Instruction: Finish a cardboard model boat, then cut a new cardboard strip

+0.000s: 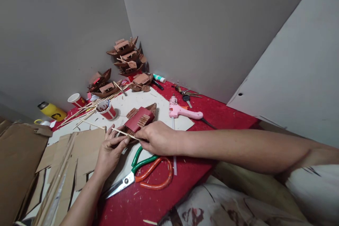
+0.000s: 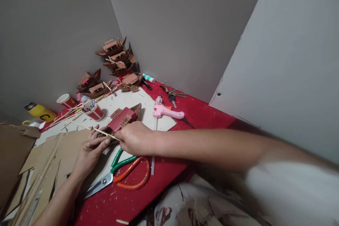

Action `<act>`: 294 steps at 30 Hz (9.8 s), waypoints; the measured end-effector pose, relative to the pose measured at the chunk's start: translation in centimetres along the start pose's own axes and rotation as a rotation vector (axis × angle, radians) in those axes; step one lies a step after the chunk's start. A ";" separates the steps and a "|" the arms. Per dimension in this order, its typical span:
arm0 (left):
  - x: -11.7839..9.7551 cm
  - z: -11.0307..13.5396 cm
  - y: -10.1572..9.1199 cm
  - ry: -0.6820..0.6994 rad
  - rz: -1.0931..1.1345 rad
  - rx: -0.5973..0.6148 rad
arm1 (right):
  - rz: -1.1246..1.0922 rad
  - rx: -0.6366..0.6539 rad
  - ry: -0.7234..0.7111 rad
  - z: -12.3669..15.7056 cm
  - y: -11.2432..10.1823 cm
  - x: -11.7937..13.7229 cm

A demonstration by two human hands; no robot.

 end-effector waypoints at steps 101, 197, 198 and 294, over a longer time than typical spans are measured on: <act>-3.3 -1.9 -0.1 0.372 -0.469 0.223 | -0.780 0.278 0.138 -1.0 1.2 -1.9; -3.1 -0.1 -3.2 0.418 -0.504 -0.039 | -0.535 0.034 -0.003 -0.4 1.0 -1.6; -2.8 0.0 -3.5 0.356 -0.476 -0.088 | -0.536 0.034 -0.002 -0.4 1.0 -1.6; -4.7 2.1 -1.9 -0.363 0.775 -0.716 | -0.075 -0.270 0.359 6.5 -4.0 -15.5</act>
Point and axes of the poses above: each hand's wrist, its own z-axis away from the middle knuckle, its own y-axis out of the palm, x = y × z, the point moved 5 cm from there along -z, towards the middle knuckle, and after that the axes turned 11 degrees about y, right-handed, at the moved point
